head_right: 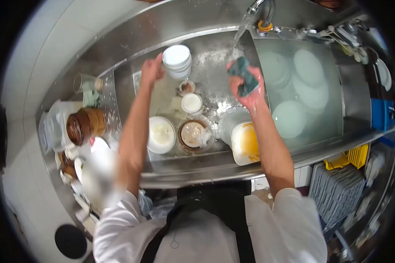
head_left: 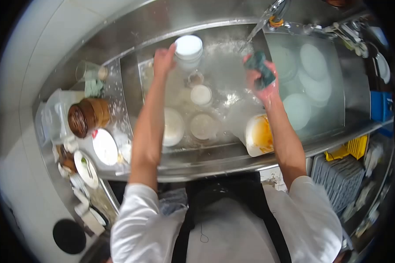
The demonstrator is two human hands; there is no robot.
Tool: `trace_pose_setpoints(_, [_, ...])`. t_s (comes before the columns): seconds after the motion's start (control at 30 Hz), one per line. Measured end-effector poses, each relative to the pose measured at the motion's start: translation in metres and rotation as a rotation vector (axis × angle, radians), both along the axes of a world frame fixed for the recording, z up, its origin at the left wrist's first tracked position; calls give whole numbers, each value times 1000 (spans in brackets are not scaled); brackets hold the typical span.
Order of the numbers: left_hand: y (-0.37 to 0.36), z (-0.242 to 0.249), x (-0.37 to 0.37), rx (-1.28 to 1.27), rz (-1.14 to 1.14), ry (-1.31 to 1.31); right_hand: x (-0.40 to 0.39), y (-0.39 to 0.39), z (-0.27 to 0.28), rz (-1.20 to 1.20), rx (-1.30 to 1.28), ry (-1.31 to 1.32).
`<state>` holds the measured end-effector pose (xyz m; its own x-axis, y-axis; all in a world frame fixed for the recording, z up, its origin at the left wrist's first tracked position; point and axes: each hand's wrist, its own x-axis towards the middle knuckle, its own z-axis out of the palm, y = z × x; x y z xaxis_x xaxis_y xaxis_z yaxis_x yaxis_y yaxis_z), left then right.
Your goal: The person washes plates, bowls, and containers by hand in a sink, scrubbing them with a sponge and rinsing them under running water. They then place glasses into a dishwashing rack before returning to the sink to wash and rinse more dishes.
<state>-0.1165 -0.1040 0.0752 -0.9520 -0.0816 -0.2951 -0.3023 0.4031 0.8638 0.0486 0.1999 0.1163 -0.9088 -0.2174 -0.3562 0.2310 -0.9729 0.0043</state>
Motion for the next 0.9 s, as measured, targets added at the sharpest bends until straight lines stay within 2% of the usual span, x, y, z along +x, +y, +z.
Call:
trace_pose_setpoints(0.03, [4, 0, -29, -453, -416, -4, -6, 4, 2, -46, -36, -19])
trace_pose_setpoints(0.1, [21, 21, -63, -1232, -1140, 267, -14, 9, 5, -118, -37, -114])
trace_pose_setpoints(0.17, [29, 46, -52, -592, -581, -19, -36, 13, 11, -165, 43, -217])
trace_pose_setpoints(0.2, [28, 56, -42, -268, -290, -135, -39, 24, -4, -80, -31, -108])
trace_pose_setpoints(0.27, [-20, 24, -10, -945, -851, 120, -39, 34, -5, 16, 29, -7])
trace_pose_setpoints(0.3, [-55, -14, 20, -1104, -951, 70, -32, 34, -6, 60, 57, 35])
trace_pose_setpoints(0.33, [-95, -46, 58, -1105, -892, -68, -30, 36, -9, 85, 77, 29])
trace_pose_setpoints(0.37, [-105, -32, 99, -1161, -958, -281, -28, 39, -12, 108, 104, 28])
trace_pose_setpoints(0.4, [-113, -32, 119, -867, -922, -789, -29, 39, -14, 127, 136, 22])
trace_pose_setpoints(0.43, [-125, -54, 155, -750, -894, -838, -38, 38, -13, 96, 187, -54])
trace_pose_setpoints(0.5, [-136, -125, 234, -631, -871, -412, -51, 28, -12, 30, 285, -221])
trace_pose_setpoints(0.53, [-132, -149, 261, -632, -811, -246, -48, 17, -7, 49, 314, -192])
trace_pose_setpoints(0.6, [-104, -134, 274, -717, -649, -199, -45, -6, 12, 79, 386, -108])
trace_pose_setpoints(0.67, [-97, -98, 273, -754, -532, -193, -24, -41, 11, 174, 368, -95])
trace_pose_setpoints(0.7, [-94, -77, 265, -753, -492, -201, -9, -62, 14, 303, 550, -45])
trace_pose_setpoints(0.73, [-95, -58, 255, -753, -452, -208, 17, -94, 28, 305, 631, -74])
trace_pose_setpoints(0.77, [-102, -42, 245, -686, -380, -219, 39, -123, 29, 308, 731, -87])
trace_pose_setpoints(0.8, [-114, -27, 237, -622, -308, -234, 55, -155, 29, 306, 778, -224])
trace_pose_setpoints(0.83, [-128, -18, 231, -561, -236, -249, 69, -178, 7, 340, 794, -261])
trace_pose_setpoints(0.9, [-163, -36, 224, -287, -109, -226, 95, -229, -44, 310, 1085, -214])
